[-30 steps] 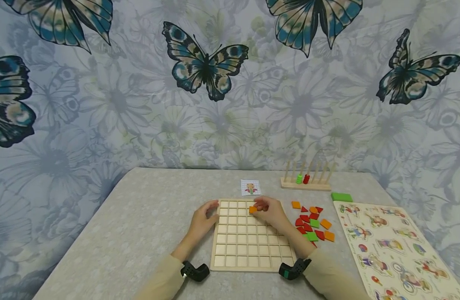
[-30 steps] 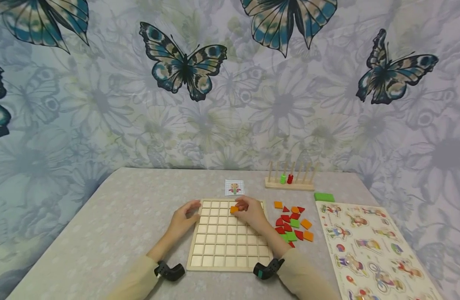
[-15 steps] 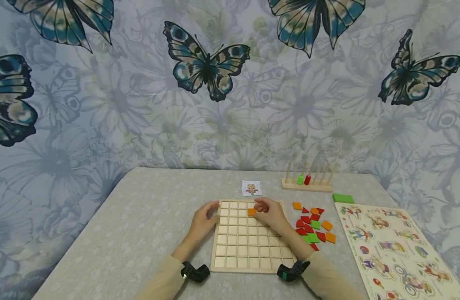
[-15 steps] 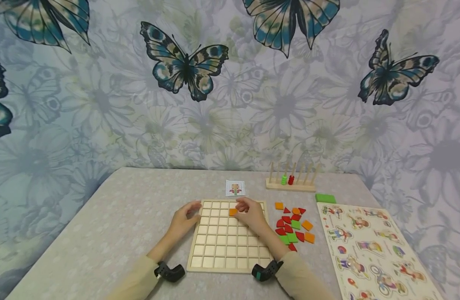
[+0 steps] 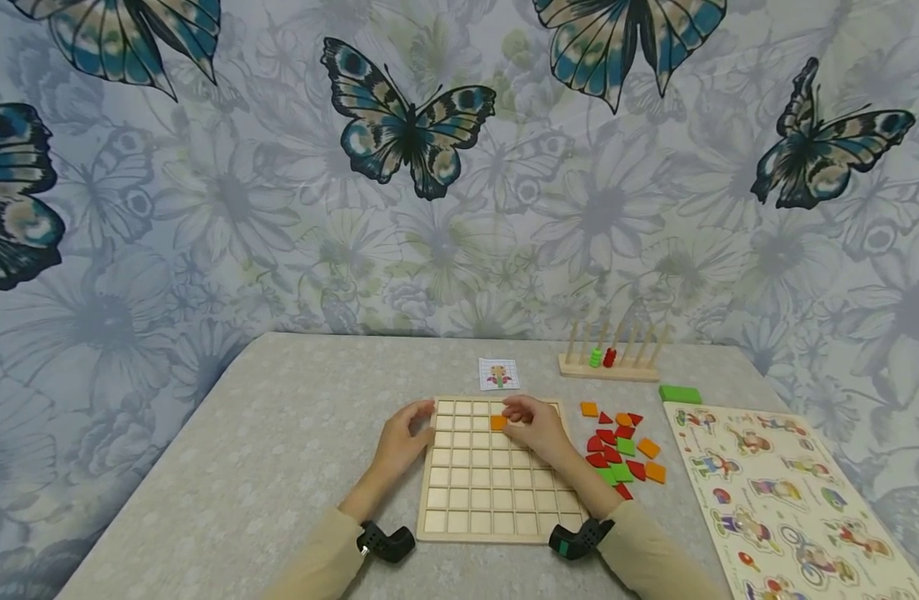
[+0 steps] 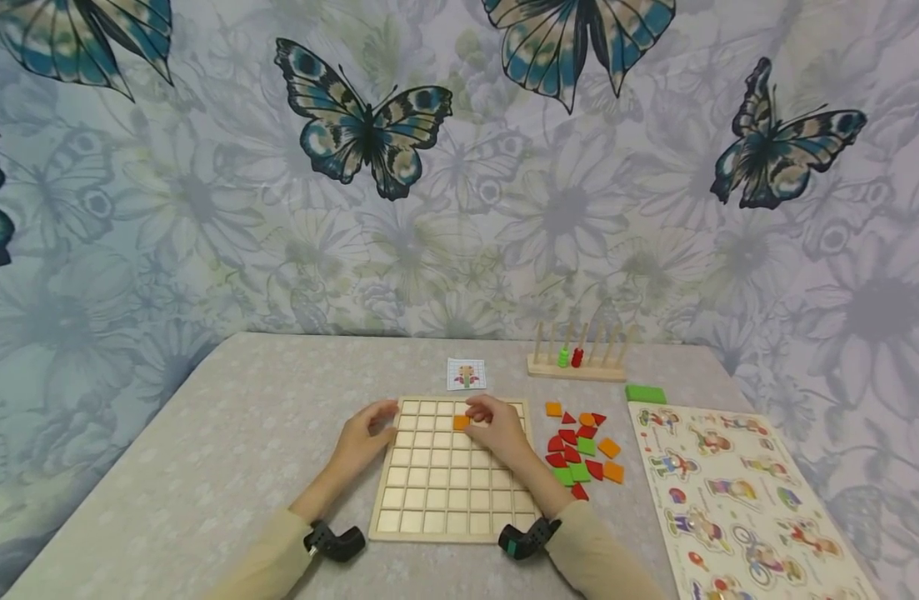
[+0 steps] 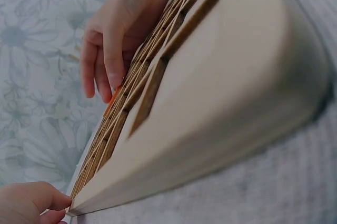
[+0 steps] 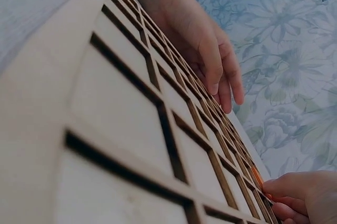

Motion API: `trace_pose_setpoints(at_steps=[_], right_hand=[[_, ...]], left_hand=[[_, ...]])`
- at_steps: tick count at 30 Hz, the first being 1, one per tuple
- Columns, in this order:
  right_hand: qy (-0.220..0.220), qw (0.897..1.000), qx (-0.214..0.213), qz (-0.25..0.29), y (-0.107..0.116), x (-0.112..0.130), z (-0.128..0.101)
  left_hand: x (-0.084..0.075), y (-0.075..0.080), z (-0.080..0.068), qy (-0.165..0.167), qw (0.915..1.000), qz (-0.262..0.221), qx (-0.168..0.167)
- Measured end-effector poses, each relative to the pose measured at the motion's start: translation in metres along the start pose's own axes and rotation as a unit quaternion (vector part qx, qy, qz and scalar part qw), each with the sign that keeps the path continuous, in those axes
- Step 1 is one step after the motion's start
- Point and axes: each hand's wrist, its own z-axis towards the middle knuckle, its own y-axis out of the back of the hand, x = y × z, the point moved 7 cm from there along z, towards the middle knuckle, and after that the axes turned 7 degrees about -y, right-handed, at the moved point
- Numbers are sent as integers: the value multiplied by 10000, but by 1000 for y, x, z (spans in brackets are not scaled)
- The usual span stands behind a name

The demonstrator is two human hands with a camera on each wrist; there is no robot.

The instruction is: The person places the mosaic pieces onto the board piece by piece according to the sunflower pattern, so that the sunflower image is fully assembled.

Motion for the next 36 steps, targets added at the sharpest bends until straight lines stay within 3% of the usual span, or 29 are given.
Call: trace_pose_setpoints(at_steps=[4, 11, 19, 27, 36], right_hand=[[154, 9998, -125, 42, 6, 2, 2], [-182, 9982, -561, 140, 37, 1, 8], [-260, 9914, -1229, -367, 81, -14, 10], [-597, 9889, -1175, -691, 106, -35, -4], [-503, 9819, -1414, -1153, 118, -49, -13]], left_hand=[[1, 0, 1, 5, 10000, 34, 10], [0, 2, 1, 7, 10000, -19, 4], [-2, 1, -2, -19, 10000, -18, -5], [1, -1, -2, -39, 10000, 33, -60], [-1, -2, -2, 10, 10000, 45, -26]])
